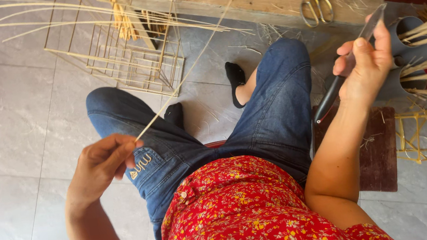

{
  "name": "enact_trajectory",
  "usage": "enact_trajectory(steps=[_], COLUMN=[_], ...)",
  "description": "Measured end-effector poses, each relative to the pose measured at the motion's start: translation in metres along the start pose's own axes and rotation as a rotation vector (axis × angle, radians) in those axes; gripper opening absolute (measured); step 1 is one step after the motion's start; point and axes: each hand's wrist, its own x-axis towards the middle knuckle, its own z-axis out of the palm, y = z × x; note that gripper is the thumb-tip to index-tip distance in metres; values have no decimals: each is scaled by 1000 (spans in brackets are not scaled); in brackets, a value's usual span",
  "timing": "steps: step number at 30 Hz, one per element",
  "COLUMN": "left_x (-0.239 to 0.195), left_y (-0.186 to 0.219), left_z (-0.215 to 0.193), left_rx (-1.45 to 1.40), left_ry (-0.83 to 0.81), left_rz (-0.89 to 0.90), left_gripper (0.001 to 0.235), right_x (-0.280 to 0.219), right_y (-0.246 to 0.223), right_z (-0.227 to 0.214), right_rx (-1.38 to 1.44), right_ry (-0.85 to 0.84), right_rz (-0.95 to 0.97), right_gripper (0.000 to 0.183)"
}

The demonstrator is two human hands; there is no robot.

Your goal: The person sits on a low stool and uses a knife to scrape and shape thin bamboo sticks. They repeatedly pick up sticks, scrape them along their length, and place them into a wire basket. The process is continuous and repetitive throughout the clip.

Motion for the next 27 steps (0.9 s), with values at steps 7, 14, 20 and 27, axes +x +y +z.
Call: enact_trajectory(steps=[7,14,20,27], left_x=[29,43,41,31], left_y=[18,36,27,11], left_z=[38,71,64,44], left_rx=[-160,-124,-103,-42], left_ry=[-47,-172,-176,-173], left_rz=[124,147,100,23], left_gripper=[18,20,20,20], right_x=[-53,-100,-92,-67], right_y=[-11,-12,3,14], right_z=[96,167,161,135], right_rx=[11,-36,-81,-105], right_ry=[-476,-921,-793,-629], right_rz=[293,427,316,267], right_gripper=[47,52,37,34])
